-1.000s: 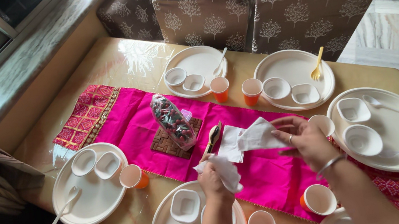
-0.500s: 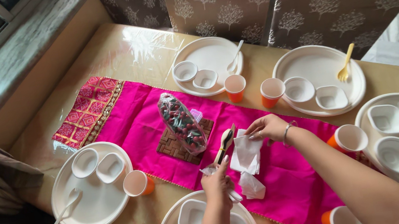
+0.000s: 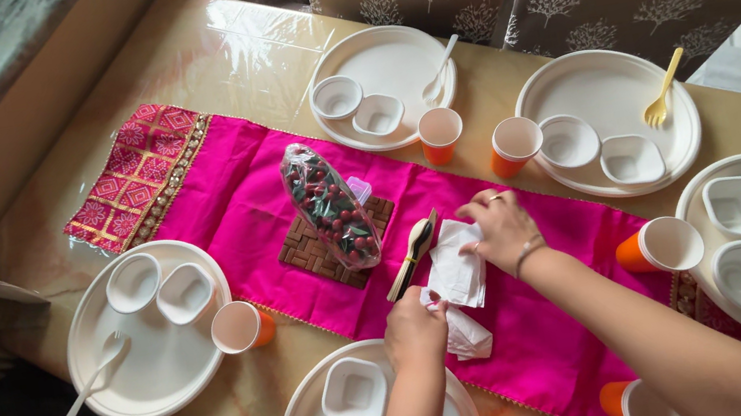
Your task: The person folds several white paper napkins into triangles and places them individually onto plates or tucked into small bowls arranged on a dining table.
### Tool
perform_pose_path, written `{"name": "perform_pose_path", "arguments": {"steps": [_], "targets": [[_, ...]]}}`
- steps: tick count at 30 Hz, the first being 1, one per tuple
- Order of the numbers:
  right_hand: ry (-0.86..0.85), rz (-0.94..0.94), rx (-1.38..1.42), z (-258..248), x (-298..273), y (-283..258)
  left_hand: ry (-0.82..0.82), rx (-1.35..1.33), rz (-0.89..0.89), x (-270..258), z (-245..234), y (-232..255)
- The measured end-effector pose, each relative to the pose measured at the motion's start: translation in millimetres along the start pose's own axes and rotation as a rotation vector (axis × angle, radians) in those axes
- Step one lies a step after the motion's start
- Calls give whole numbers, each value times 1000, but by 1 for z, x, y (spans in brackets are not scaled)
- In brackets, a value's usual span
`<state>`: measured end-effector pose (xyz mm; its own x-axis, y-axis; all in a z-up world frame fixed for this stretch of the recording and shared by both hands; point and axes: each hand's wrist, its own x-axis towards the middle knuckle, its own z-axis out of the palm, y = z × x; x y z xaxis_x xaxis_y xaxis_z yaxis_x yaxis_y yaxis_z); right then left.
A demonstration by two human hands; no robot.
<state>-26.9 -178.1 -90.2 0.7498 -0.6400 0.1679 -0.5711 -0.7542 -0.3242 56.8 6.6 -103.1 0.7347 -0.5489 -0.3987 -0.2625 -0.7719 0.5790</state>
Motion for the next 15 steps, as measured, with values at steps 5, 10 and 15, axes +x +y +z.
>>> {"name": "perform_pose_path", "arguments": {"steps": [5, 10, 15], "targets": [[-552, 391, 21, -16, -40, -23, 140, -140, -35, -5, -15, -2], [-740, 472, -151, 5, -71, -53, 206, -334, -97, -6, -24, -3], [-672, 566, -57, 33, -86, -45, 219, -425, -84, -16, -26, -11]]}}
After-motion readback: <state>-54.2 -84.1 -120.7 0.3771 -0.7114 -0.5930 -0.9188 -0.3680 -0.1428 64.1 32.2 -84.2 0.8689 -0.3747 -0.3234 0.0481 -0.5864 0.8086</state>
